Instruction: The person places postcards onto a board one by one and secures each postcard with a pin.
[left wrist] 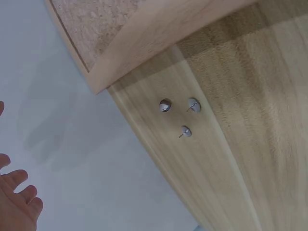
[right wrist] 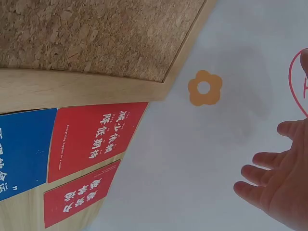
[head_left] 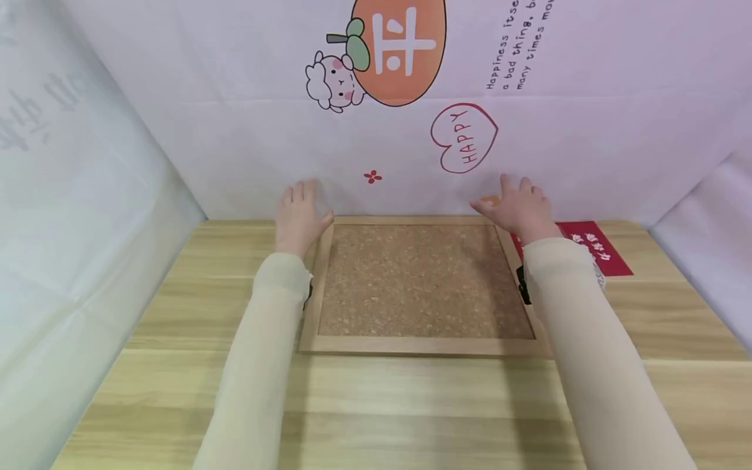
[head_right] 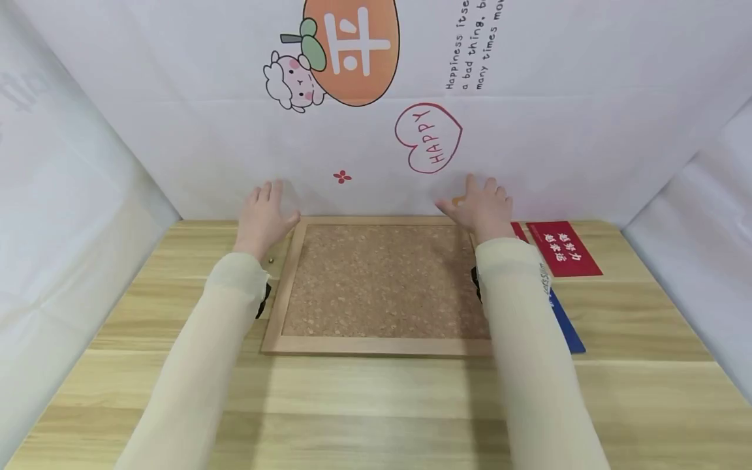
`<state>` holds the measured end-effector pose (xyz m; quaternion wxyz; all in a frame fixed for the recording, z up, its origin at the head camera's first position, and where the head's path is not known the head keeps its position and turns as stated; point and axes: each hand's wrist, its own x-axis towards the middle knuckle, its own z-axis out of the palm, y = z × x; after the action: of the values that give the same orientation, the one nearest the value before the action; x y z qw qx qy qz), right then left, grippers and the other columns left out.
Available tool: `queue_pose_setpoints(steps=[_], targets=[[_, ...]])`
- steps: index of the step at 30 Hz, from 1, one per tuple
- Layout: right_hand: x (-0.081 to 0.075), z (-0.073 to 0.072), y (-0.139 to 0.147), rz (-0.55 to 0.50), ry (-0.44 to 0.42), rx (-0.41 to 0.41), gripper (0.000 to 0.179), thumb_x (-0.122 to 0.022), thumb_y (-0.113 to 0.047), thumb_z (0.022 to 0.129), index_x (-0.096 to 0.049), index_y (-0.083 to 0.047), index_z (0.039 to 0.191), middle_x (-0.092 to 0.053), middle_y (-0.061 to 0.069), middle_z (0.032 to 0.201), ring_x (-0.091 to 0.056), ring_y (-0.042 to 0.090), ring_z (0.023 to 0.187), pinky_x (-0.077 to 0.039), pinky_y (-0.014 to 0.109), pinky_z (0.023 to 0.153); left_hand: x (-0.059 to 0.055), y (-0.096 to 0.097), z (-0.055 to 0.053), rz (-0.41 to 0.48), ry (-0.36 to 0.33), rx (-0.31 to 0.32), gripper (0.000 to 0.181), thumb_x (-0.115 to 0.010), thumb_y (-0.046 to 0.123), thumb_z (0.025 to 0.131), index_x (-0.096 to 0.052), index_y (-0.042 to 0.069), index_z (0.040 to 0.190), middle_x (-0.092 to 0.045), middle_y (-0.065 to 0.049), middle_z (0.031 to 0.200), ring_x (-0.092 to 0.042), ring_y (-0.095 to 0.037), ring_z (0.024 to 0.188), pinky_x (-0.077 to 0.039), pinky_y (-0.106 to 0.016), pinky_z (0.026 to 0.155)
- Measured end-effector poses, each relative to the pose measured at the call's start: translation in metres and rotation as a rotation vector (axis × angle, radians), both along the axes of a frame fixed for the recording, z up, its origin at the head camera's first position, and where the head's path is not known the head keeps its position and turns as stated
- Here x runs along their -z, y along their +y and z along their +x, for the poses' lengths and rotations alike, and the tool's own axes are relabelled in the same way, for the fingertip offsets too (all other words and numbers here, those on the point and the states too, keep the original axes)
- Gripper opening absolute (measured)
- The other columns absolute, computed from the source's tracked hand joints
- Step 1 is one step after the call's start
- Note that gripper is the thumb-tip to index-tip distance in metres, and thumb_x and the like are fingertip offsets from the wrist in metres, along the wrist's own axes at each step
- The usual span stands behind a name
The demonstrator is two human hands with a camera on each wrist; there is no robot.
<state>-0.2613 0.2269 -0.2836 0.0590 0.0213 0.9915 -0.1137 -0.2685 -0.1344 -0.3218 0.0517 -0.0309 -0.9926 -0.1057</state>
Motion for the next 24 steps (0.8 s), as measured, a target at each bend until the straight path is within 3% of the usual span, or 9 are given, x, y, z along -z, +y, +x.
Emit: queue_pose_setpoints(steps=[10, 17, 24], targets=[[0.007, 0.005, 0.027, -0.068, -0.078, 0.032, 0.092, -0.047, -0.057, 0.091, -0.015, 0.009, 0.147, -0.02, 0.043, 0.143, -0.025, 0.059, 0.128, -0.031, 0.072, 0.102, 0.01, 0.001, 0.003, 0.055, -0.03, 0.041, 0.067, -0.049, 0.034, 0.096, -0.022, 0.005, 0.15, -0.028, -0.021, 0.154, -0.027, -0.04, 0.142, -0.024, -0.048, 0.12], [0.021, 0.013, 0.054, -0.085, -0.162, 0.026, 0.082, -0.059, -0.036, 0.092, -0.02, 0.014, 0.143, -0.027, 0.042, 0.14, -0.027, 0.059, 0.128, -0.034, 0.069, 0.102, 0.02, -0.001, 0.006, 0.014, -0.098, 0.053, 0.067, -0.046, 0.034, 0.097, -0.021, 0.002, 0.15, -0.029, -0.022, 0.153, -0.028, -0.04, 0.142, -0.023, -0.048, 0.12], [0.035, 0.02, 0.08, -0.112, -0.215, 0.055, 0.082, -0.064, -0.03, 0.088, -0.022, 0.018, 0.14, -0.027, 0.043, 0.137, -0.026, 0.061, 0.126, -0.034, 0.07, 0.101, 0.03, -0.002, 0.009, -0.014, -0.134, 0.081, 0.062, -0.047, 0.03, 0.098, -0.027, 0.002, 0.148, -0.035, -0.022, 0.151, -0.031, -0.038, 0.141, -0.023, -0.047, 0.12]])
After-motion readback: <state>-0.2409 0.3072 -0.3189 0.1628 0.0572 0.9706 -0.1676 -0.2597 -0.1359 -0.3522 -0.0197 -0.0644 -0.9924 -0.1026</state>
